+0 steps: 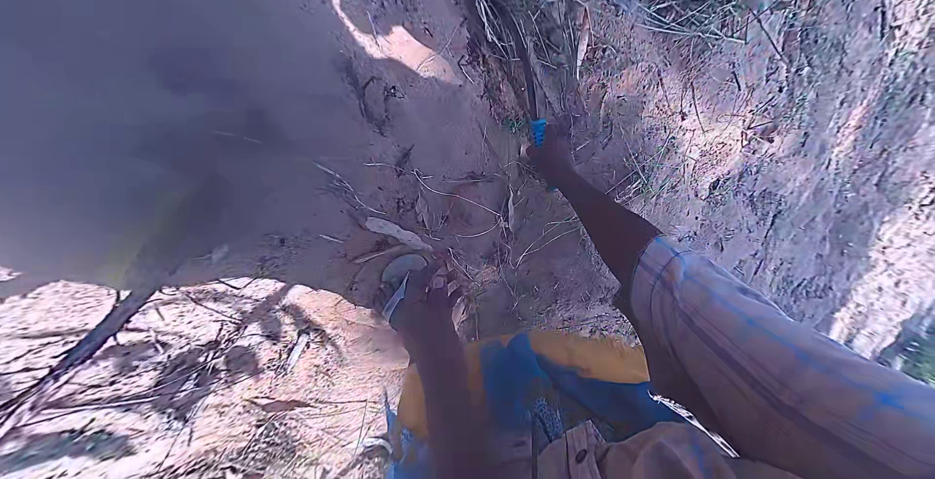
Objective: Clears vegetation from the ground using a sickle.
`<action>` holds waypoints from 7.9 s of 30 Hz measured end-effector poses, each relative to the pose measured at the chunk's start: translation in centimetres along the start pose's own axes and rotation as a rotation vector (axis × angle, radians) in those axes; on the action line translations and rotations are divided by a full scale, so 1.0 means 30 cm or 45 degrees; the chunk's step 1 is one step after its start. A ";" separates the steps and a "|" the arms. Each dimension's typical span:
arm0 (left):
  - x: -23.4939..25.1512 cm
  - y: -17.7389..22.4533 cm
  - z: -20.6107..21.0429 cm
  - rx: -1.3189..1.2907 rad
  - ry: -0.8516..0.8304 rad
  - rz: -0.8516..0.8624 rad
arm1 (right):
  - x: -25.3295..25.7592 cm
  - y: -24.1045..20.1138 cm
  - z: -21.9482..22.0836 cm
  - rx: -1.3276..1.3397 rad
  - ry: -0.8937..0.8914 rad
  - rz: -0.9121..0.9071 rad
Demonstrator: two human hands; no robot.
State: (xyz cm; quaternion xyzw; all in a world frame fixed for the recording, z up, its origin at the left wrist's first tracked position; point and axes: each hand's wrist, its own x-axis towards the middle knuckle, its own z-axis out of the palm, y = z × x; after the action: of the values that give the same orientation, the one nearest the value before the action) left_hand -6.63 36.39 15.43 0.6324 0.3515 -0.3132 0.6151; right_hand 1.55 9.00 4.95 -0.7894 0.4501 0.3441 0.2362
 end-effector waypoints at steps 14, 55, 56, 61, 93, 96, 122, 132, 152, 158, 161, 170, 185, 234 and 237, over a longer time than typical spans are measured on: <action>-0.023 0.008 0.034 0.009 -0.020 -0.087 | -0.425 0.424 0.029 -0.007 0.107 -0.381; -0.063 -0.039 0.028 -0.023 -0.113 -0.009 | -0.580 0.990 -0.541 -0.372 0.455 0.675; -0.066 -0.046 0.032 -0.017 -0.121 -0.008 | -0.597 0.968 -0.501 -0.381 0.422 0.550; -0.071 -0.057 0.049 0.036 -0.126 -0.029 | -0.326 0.630 -0.230 -0.485 0.045 0.059; -0.111 -0.080 0.067 0.177 -0.357 -0.170 | -0.652 0.615 -0.059 0.351 -0.089 -0.063; -0.115 -0.089 0.076 0.238 -0.535 -0.237 | -0.699 0.472 0.150 0.321 -0.280 -0.419; -0.090 -0.140 0.034 0.060 0.176 -0.242 | -0.130 0.084 0.342 0.031 -0.078 -0.908; -0.087 -0.125 0.016 -0.028 0.114 -0.326 | 0.065 0.027 0.381 -0.439 -0.189 -0.108; -0.076 -0.130 0.033 0.050 0.027 -0.330 | -0.186 0.393 0.194 -0.041 0.211 -0.565; -0.073 -0.150 0.037 0.131 0.016 -0.205 | -0.647 0.288 0.206 0.719 -1.191 -0.469; -0.078 -0.159 0.032 0.177 -0.139 -0.179 | -0.724 0.249 0.238 0.674 -1.284 -0.246; -0.004 -0.269 -0.014 0.662 -0.340 -0.145 | -0.737 0.555 0.203 0.576 -0.266 -0.320; 0.652 -0.244 0.820 2.018 0.128 0.030 | -0.608 0.879 0.007 0.737 0.019 -0.279; 0.490 -0.061 0.695 2.648 -0.886 0.268 | -0.645 0.970 -0.006 1.319 0.019 0.202; 0.554 -0.079 0.801 2.923 -1.069 0.597 | -0.639 0.991 0.008 1.293 0.045 0.206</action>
State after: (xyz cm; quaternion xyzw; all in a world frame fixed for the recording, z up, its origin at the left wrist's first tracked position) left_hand 1.53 13.37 -0.79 0.7028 -0.4703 -0.4998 -0.1872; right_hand -31.35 5.31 17.43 -0.5435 0.6242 0.0857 0.5547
